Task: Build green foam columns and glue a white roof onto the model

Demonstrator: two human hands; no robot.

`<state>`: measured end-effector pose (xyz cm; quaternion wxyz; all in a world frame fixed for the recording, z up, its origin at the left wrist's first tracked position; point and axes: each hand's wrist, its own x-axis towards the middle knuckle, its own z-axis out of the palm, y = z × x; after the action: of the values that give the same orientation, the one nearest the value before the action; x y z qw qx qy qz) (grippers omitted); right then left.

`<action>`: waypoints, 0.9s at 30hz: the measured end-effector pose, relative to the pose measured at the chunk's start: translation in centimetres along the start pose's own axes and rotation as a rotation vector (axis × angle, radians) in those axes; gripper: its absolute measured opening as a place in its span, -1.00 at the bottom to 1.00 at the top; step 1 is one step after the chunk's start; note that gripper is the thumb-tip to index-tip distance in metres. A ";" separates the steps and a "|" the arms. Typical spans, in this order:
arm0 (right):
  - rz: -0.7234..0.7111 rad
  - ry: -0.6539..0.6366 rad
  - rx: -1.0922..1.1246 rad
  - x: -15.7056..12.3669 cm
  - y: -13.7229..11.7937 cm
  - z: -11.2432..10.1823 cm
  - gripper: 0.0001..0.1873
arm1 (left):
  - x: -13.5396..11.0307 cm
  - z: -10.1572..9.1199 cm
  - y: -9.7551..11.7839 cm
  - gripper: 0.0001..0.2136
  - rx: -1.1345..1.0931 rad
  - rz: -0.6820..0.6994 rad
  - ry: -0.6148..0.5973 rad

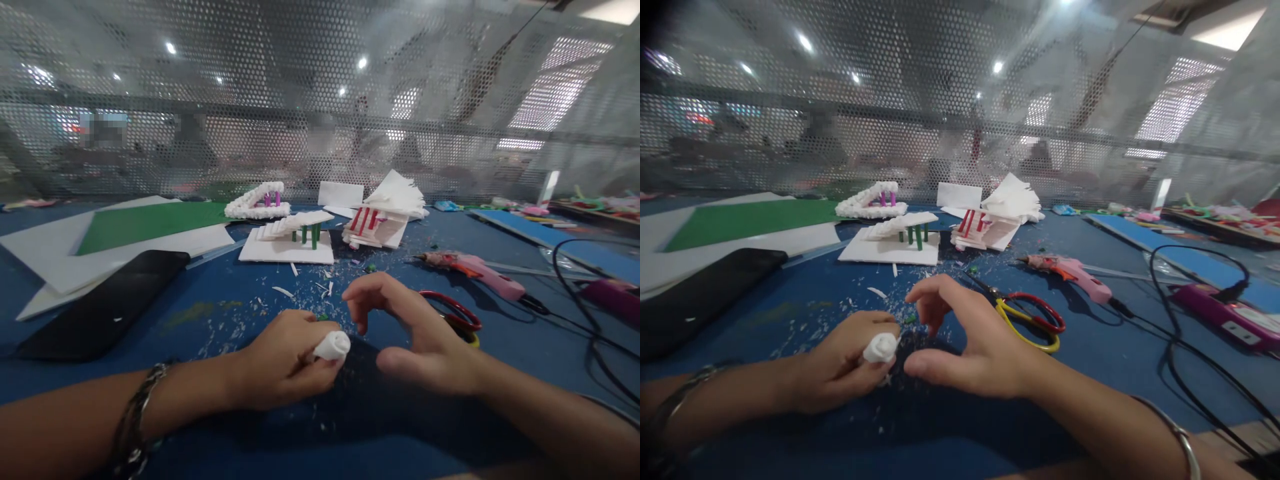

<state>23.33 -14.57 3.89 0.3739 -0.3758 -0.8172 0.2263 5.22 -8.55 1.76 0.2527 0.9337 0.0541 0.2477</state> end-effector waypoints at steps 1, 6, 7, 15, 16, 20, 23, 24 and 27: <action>-0.007 0.020 0.014 0.1 0.0 0.0 -0.64 | 0.0 -0.1 -0.3 -0.84 0.071 0.049 0.021; 0.046 0.106 -0.044 0.6 0.1 0.2 -0.75 | -0.2 -0.5 -2.0 -0.85 0.324 0.255 0.091; 0.050 0.106 -0.065 0.7 0.1 0.2 -0.74 | -0.3 -0.5 -2.2 -0.86 0.355 0.265 0.096; 0.153 0.053 -0.098 0.7 0.0 0.5 -0.79 | -0.1 -0.5 -2.6 -0.84 0.412 0.242 0.124; 0.178 0.046 -0.080 0.8 0.0 0.6 -0.79 | 0.0 -0.5 -2.5 -0.84 0.374 0.223 0.133; 0.273 0.071 0.001 0.8 0.1 0.9 -0.82 | 0.2 -0.7 -2.4 -0.83 0.071 0.081 0.126; 0.321 0.087 0.011 0.8 0.2 0.9 -0.82 | 0.1 -0.9 -2.5 -0.82 -0.072 0.032 0.119; 0.322 0.074 -0.004 0.8 0.2 0.8 -0.81 | 0.1 -0.9 -2.5 -0.81 -0.085 0.034 0.120; 0.262 0.047 -0.105 0.8 0.1 0.4 -0.72 | 0.1 -1.1 -2.5 -0.79 -0.082 0.050 0.108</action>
<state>22.74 -13.89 3.95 0.3399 -0.5035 -0.7628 0.2213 4.82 -5.94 1.36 0.2811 0.9089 0.0339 0.3062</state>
